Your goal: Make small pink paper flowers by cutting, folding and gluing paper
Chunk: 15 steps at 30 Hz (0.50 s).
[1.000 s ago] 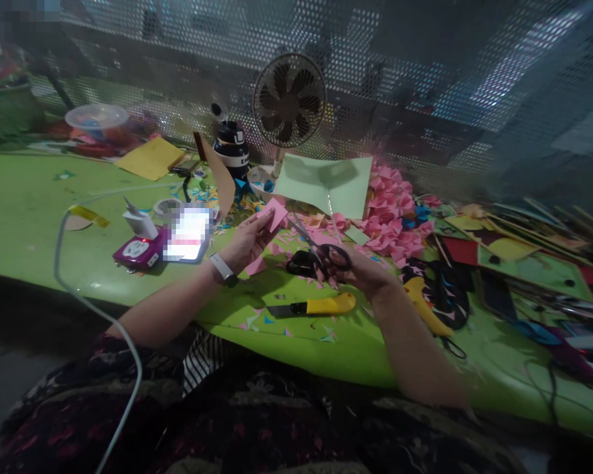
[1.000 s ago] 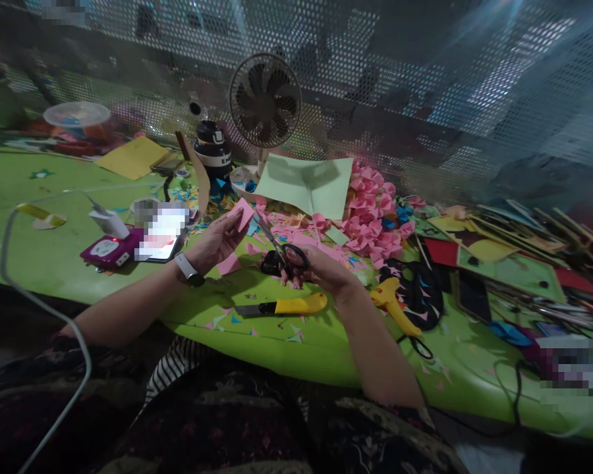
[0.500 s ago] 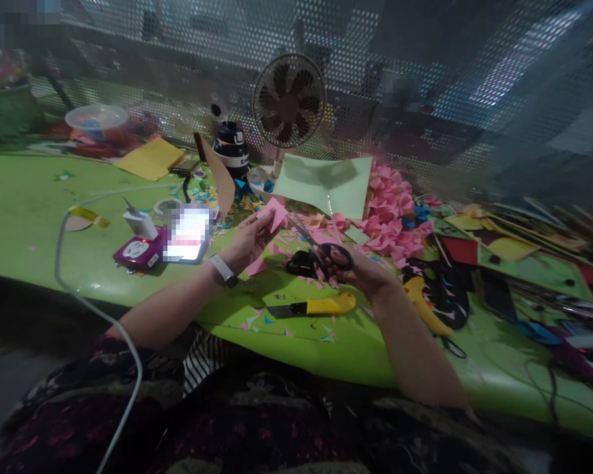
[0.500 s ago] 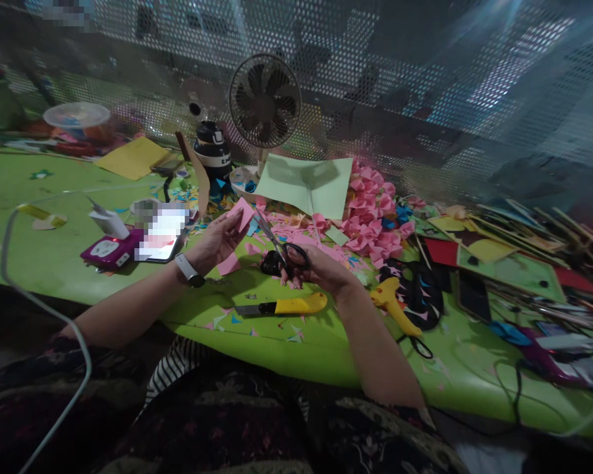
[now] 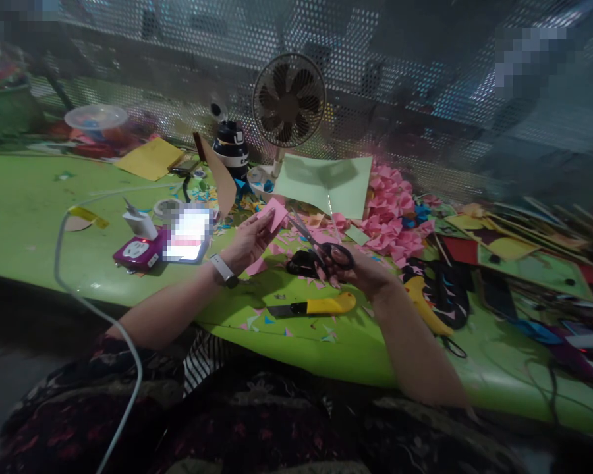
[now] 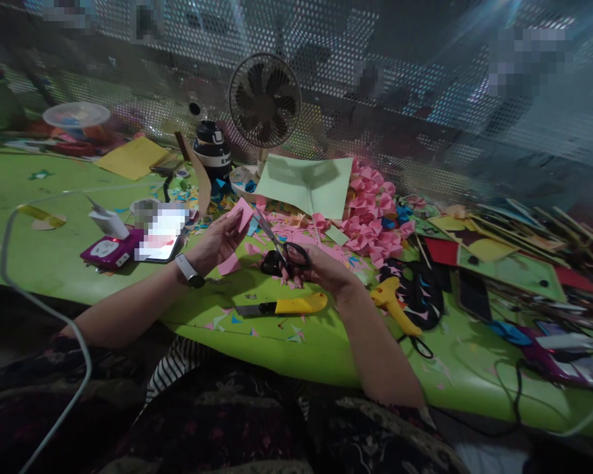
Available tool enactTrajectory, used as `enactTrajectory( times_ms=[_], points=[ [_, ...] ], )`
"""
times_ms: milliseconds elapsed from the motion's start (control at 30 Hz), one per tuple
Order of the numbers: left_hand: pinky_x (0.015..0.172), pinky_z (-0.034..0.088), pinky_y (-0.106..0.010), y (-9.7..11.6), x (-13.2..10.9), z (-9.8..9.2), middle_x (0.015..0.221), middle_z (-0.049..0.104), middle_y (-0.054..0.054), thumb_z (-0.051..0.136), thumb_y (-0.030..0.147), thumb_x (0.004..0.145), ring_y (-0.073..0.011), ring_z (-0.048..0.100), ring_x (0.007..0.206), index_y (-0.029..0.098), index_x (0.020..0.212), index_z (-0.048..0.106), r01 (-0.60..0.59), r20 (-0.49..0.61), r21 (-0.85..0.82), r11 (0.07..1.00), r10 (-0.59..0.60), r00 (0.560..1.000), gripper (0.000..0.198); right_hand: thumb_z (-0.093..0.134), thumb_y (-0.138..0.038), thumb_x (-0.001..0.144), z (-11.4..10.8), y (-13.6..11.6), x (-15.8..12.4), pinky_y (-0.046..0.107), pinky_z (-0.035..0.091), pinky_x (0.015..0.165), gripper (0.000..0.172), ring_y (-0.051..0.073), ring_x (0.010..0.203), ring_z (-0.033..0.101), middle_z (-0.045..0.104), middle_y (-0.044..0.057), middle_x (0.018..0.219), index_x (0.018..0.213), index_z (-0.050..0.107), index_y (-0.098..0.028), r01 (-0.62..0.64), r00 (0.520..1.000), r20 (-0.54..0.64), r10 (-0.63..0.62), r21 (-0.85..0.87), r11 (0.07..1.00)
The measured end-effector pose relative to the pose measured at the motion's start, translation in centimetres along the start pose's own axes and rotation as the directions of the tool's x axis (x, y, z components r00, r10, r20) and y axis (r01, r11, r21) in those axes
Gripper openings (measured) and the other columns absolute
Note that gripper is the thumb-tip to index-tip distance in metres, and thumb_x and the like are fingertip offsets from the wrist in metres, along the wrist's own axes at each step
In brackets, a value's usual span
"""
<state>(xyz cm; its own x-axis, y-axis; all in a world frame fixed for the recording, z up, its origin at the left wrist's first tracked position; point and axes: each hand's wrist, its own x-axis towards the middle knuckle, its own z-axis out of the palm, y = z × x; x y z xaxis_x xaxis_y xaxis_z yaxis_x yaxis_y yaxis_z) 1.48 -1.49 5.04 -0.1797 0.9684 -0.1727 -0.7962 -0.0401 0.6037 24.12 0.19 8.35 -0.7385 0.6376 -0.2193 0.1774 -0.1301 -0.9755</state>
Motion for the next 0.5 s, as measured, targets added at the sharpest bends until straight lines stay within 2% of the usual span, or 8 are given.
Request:
enactTrajectory(
  times_ms=[300, 500],
  points=[
    [0.086, 0.058, -0.022, -0.7, 0.1, -0.4, 0.081, 0.076, -0.001, 0.068, 0.006, 0.084, -0.0080, 0.071, 0.074, 0.015, 0.083, 0.071, -0.006, 0.035, 0.019, 1.000, 0.005, 0.999, 0.010, 0.074, -0.070, 0.067, 0.4, 0.3, 0.4, 0.018, 0.043, 0.043, 0.058, 0.008, 0.047, 0.053, 0.068, 0.003, 0.066, 0.083, 0.064, -0.015, 0.004, 1.000, -0.003, -0.004, 0.031, 1.000],
    [0.073, 0.056, -0.017, -1.0, -0.4, -0.4, 0.082, 0.076, -0.001, 0.076, 0.008, 0.078, -0.0069, 0.070, 0.071, 0.014, 0.081, 0.069, -0.014, 0.127, 0.106, 0.994, 0.001, 0.992, 0.010, 0.072, -0.070, 0.067, 0.3, 1.4, 1.1, 0.020, 0.041, 0.042, 0.055, 0.010, 0.049, 0.053, 0.066, 0.002, 0.067, 0.083, 0.063, -0.018, 0.068, 0.997, -0.039, -0.064, 0.092, 0.993]
  ],
)
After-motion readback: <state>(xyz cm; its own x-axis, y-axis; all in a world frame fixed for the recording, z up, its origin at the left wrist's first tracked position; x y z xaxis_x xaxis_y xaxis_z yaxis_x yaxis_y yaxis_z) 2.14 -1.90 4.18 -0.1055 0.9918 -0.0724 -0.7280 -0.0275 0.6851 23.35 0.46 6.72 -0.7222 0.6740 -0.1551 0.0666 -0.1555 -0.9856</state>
